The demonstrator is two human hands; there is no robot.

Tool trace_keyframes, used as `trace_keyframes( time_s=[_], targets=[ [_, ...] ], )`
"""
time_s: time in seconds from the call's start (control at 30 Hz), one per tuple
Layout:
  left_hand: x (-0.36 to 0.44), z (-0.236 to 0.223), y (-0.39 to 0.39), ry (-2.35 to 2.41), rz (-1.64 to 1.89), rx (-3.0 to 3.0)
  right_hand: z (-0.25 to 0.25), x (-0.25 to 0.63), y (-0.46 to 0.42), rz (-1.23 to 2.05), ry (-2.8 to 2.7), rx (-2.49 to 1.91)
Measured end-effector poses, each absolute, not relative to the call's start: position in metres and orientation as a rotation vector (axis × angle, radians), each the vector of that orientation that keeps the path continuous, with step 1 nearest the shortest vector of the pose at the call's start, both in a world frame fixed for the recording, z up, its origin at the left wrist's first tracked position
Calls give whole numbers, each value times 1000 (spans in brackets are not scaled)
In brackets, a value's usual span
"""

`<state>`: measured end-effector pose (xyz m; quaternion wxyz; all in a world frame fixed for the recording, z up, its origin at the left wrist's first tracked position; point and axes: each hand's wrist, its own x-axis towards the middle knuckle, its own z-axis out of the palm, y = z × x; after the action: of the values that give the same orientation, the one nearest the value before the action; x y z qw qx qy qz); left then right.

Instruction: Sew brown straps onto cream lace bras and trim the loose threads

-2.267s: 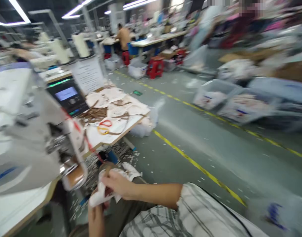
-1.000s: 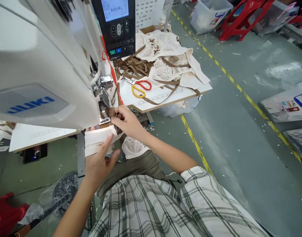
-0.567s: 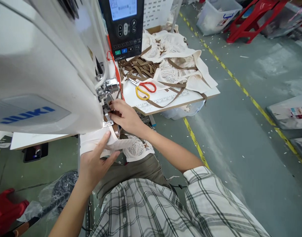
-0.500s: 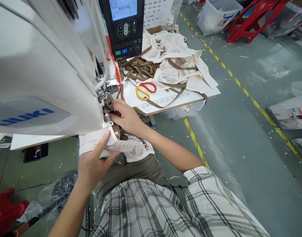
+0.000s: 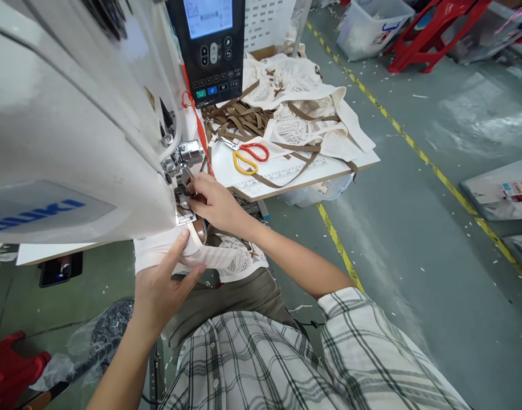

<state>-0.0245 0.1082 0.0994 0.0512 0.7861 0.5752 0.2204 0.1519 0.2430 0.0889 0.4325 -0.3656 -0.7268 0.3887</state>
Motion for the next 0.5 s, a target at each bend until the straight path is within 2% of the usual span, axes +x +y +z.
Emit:
trace_keyframes(
  time_s=[0.5],
  targets=[
    [-25, 99, 109, 1753, 676, 2449, 84, 151, 246, 907, -1848, -916]
  ],
)
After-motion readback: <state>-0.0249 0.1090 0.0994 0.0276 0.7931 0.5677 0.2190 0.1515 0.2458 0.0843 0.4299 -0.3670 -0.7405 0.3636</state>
